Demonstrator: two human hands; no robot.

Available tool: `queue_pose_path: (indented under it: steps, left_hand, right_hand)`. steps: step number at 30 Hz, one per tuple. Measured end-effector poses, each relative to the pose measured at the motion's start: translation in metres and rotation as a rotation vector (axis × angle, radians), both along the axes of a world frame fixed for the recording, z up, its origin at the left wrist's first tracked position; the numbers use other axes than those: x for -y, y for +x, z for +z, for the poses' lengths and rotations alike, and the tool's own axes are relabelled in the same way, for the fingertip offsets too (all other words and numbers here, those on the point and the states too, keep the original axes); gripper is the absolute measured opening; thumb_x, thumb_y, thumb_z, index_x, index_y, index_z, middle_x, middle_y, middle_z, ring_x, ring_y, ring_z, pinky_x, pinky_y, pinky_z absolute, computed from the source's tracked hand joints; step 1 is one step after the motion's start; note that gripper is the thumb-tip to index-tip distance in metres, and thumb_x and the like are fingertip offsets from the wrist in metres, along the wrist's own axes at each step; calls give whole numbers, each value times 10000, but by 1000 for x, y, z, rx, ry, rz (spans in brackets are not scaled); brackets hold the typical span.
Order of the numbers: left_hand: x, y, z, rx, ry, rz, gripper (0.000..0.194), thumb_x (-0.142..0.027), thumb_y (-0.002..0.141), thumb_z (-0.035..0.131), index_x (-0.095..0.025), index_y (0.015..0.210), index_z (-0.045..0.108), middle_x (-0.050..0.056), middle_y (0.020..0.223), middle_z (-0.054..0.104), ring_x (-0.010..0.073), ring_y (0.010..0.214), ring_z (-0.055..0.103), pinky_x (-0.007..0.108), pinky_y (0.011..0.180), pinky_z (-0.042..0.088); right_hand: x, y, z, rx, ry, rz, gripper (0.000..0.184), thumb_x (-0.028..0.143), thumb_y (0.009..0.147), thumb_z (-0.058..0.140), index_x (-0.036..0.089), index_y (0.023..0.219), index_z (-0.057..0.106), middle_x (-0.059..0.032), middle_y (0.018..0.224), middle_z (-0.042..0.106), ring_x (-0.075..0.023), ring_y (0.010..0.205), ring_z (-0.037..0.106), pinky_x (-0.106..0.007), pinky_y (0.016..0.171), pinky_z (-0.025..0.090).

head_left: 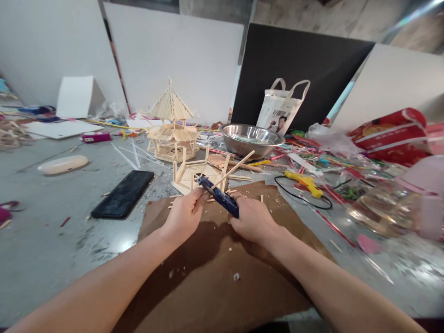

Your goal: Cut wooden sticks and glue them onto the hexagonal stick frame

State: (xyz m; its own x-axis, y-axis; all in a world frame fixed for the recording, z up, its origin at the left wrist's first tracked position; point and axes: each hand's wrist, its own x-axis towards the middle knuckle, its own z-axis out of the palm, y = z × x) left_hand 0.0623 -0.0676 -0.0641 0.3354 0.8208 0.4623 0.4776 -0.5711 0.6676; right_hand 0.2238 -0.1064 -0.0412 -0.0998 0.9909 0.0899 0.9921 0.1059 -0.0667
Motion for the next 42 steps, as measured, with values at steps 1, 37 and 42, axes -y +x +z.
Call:
queue_pose_path:
  steps: [1,37,42]
  left_hand:
    - [-1,0,0,9,-12,-6,279,-305,799,330,-132,828,548,10,638,577,145,639,527,203,577,381]
    - [-5,-1,2,141,-104,-216,257,-288,784,374,-140,875,564,33,751,585,159,749,510,259,688,398]
    - [-3,-3,1,165,-167,-242,216,-280,773,400,-143,799,564,10,666,532,127,688,483,230,641,388]
  right_hand:
    - [0,0,0,-5,0,-3,314,274,665,403,177,959,456,-66,770,613,-214,672,567,-282,565,335]
    - [-8,14,-2,-240,51,207,535,174,622,449,186,1146,339,-64,1043,511,-188,935,467,-290,783,330]
    - [-7,17,-2,-277,96,291,602,118,597,450,166,1178,298,-79,1061,467,-182,960,412,-308,819,301]
